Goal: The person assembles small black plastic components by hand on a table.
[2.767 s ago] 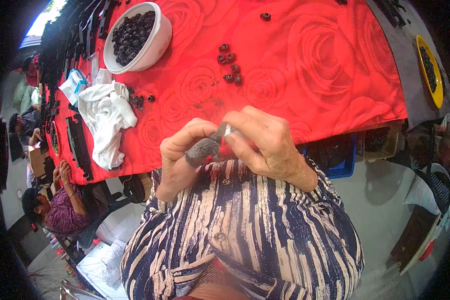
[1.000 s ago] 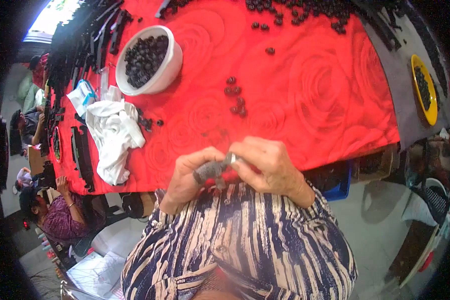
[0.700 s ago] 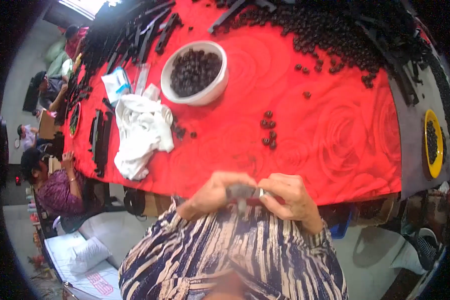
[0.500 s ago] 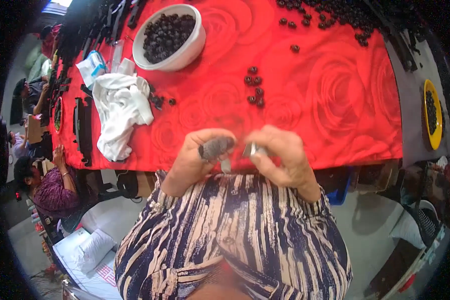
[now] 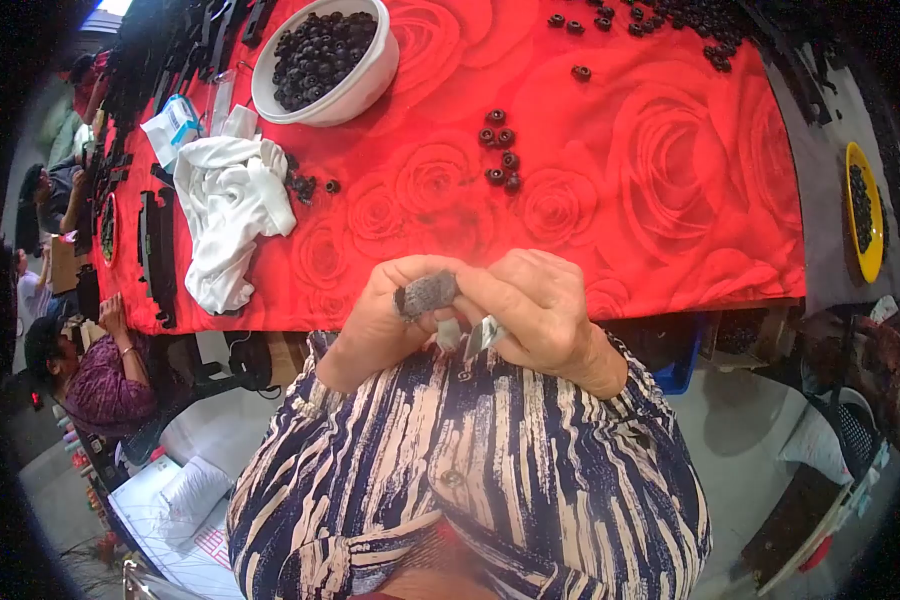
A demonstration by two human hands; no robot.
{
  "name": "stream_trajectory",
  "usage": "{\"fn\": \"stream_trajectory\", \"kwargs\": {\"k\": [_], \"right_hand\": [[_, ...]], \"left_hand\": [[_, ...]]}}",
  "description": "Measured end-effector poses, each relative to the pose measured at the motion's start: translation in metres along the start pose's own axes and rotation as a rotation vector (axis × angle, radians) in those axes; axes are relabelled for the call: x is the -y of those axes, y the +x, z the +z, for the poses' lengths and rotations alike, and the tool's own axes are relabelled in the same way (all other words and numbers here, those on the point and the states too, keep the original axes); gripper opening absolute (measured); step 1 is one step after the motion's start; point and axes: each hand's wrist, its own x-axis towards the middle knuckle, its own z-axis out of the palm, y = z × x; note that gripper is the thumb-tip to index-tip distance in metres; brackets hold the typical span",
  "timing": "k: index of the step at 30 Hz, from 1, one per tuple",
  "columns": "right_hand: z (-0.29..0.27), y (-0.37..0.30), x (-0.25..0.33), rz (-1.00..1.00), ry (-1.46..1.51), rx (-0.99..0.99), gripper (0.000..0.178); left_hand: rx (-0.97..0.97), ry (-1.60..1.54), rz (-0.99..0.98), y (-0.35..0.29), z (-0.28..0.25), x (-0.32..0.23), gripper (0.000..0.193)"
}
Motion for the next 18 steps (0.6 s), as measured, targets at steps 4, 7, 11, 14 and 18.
{"fn": "stream_trajectory", "kwargs": {"k": [4, 7, 11, 14, 18], "right_hand": [[-0.021, 0.012, 0.011, 0.306, 0.217, 0.149, 0.031], [-0.021, 0.009, 0.012, 0.419, 0.232, 0.160, 0.025], [-0.015, 0.004, 0.007, 0.434, 0.160, 0.177, 0.019], [-0.013, 0.002, 0.007, 0.416, 0.111, 0.202, 0.019], [-0.012, 0.000, 0.005, 0.430, 0.124, 0.217, 0.018]], "left_hand": [[-0.029, 0.117, 0.122, -0.006, 0.007, -0.005, 0.022], [-0.009, 0.160, 0.129, -0.008, 0.009, -0.008, 0.023], [0.006, 0.200, 0.155, -0.008, 0.004, -0.005, 0.024], [-0.004, 0.190, 0.149, -0.009, 0.004, -0.005, 0.025], [-0.007, 0.194, 0.131, -0.007, -0.001, -0.001, 0.025]]}}
